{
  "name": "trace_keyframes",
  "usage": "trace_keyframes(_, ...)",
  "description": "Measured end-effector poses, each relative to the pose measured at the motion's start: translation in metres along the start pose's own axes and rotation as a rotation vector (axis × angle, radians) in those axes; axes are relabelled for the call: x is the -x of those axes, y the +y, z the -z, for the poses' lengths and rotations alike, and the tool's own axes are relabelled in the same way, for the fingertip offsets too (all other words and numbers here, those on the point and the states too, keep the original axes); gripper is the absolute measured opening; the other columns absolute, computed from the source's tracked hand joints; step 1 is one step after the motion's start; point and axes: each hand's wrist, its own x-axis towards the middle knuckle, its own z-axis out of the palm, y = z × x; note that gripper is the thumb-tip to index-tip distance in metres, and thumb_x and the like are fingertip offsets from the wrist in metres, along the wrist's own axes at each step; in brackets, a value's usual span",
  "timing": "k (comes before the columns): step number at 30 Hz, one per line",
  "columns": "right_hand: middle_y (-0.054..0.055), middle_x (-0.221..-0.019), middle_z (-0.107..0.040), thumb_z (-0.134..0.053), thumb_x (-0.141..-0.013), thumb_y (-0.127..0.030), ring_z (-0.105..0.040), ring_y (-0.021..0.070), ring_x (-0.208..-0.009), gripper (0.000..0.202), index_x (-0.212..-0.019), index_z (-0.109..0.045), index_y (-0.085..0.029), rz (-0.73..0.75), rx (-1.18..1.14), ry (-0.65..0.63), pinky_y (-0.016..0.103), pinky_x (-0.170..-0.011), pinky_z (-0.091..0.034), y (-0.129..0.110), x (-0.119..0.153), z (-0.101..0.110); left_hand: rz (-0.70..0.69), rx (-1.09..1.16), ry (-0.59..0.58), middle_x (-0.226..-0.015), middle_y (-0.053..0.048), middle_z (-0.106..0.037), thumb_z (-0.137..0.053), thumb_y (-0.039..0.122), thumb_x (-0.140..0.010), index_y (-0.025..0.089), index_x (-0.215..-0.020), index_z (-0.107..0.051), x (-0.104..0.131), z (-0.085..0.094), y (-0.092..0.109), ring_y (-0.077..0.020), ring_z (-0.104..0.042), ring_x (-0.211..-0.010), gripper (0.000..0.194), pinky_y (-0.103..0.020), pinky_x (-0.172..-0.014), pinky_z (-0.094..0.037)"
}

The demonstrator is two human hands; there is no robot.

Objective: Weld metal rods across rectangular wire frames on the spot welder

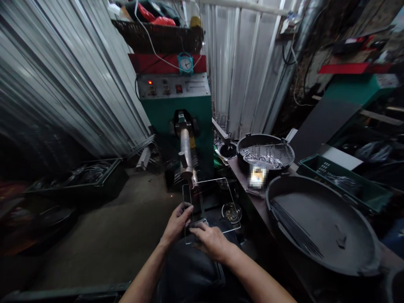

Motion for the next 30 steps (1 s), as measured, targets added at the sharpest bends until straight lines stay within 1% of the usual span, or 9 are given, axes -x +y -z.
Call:
trace_keyframes(3,0.009,-0.117,-0.049,-0.058,-0.073,-0.035,-0.055,0.0204,-0.093,0.063,-0.128,-0.031,-0.019,-0.002,0.046,0.082,0.029,-0.073,-0.046,0.014,-0.013,0.005,-0.054,0.002,0.022,-0.049,0.01,-0.037,-0.056,0.043,-0.067,0.017,-0.072,-0.046,-0.021,0.01,0.008,-0.0009,-0.03,-0.033,0.028,-0.015,-0.034,-0.022)
trace_keyframes(5,0.008,-0.107,-0.055,-0.056,-0.075,-0.032,-0.057,0.0193,-0.085,0.05,-0.122,-0.041,-0.02,-0.021,0.119,0.141,0.028,-0.071,-0.045,0.028,-0.022,0.01,-0.076,0.016,0.048,-0.049,0.009,-0.039,-0.058,0.043,-0.065,0.017,-0.072,-0.047,-0.038,0.017,0.014,-0.001,-0.031,-0.033,0.029,-0.015,-0.034,-0.022)
trace_keyframes(8,0.005,-0.088,-0.061,-0.051,-0.08,-0.026,-0.057,0.0163,-0.075,0.019,-0.097,-0.058,-0.021,-0.039,0.198,0.233,0.026,-0.068,-0.042,0.05,-0.035,0.021,-0.081,0.073,0.067,-0.049,0.008,-0.043,-0.062,0.041,-0.061,0.015,-0.071,-0.05,-0.064,0.027,0.02,-0.0008,-0.032,-0.033,0.03,-0.015,-0.033,-0.021)
trace_keyframes(10,0.004,-0.083,-0.061,-0.05,-0.081,-0.027,-0.056,0.0151,-0.073,0.014,-0.088,-0.06,-0.02,-0.03,0.195,0.3,0.025,-0.066,-0.04,0.062,-0.045,0.029,-0.074,0.123,0.077,-0.046,0.008,-0.043,-0.064,0.039,-0.059,0.015,-0.07,-0.05,-0.08,0.029,0.023,-0.0009,-0.032,-0.032,0.03,-0.015,-0.033,-0.02)
trace_keyframes(15,0.003,-0.08,-0.06,-0.052,-0.08,-0.029,-0.053,0.0138,-0.071,0.012,-0.084,-0.058,-0.019,-0.002,0.135,0.392,0.024,-0.065,-0.038,0.083,-0.068,0.046,-0.06,0.192,0.121,-0.038,0.01,-0.041,-0.066,0.039,-0.055,0.016,-0.073,-0.049,-0.112,0.028,0.026,-0.0013,-0.028,-0.027,0.034,-0.016,-0.031,-0.017)
trace_keyframes(18,0.003,-0.079,-0.059,-0.053,-0.079,-0.029,-0.053,0.0133,-0.071,0.012,-0.083,-0.058,-0.019,0.013,0.07,0.409,0.023,-0.066,-0.038,0.093,-0.081,0.052,-0.049,0.221,0.152,-0.034,0.011,-0.036,-0.069,0.039,-0.051,0.016,-0.07,-0.048,-0.126,0.029,0.028,-0.0017,-0.028,-0.026,0.036,-0.016,-0.031,-0.016)
trace_keyframes(21,0.002,-0.078,-0.059,-0.054,-0.079,-0.028,-0.053,0.0124,-0.071,0.011,-0.082,-0.058,-0.019,0.014,0.02,0.409,0.022,-0.065,-0.038,0.101,-0.092,0.054,-0.039,0.249,0.178,-0.035,0.011,-0.038,-0.071,0.038,-0.048,0.016,-0.069,-0.047,-0.138,0.031,0.03,-0.0013,-0.028,-0.027,0.038,-0.016,-0.031,-0.016)
trace_keyframes(26,0.002,-0.079,-0.059,-0.055,-0.078,-0.028,-0.054,0.0118,-0.07,0.012,-0.082,-0.059,-0.018,0.007,-0.01,0.355,0.021,-0.062,-0.037,0.108,-0.105,0.061,-0.033,0.28,0.23,-0.036,0.01,-0.038,-0.072,0.037,-0.045,0.015,-0.065,-0.047,-0.151,0.033,0.027,-0.0016,-0.028,-0.027,0.039,-0.017,-0.032,-0.018)
trace_keyframes(30,0.002,-0.079,-0.06,-0.057,-0.076,-0.03,-0.055,0.0121,-0.071,0.013,-0.081,-0.061,-0.018,-0.021,0.025,0.315,0.021,-0.063,-0.035,0.11,-0.114,0.068,-0.05,0.275,0.255,-0.039,0.009,-0.042,-0.072,0.037,-0.045,0.015,-0.069,-0.049,-0.155,0.035,0.024,-0.0026,-0.034,-0.031,0.04,-0.017,-0.035,-0.022)
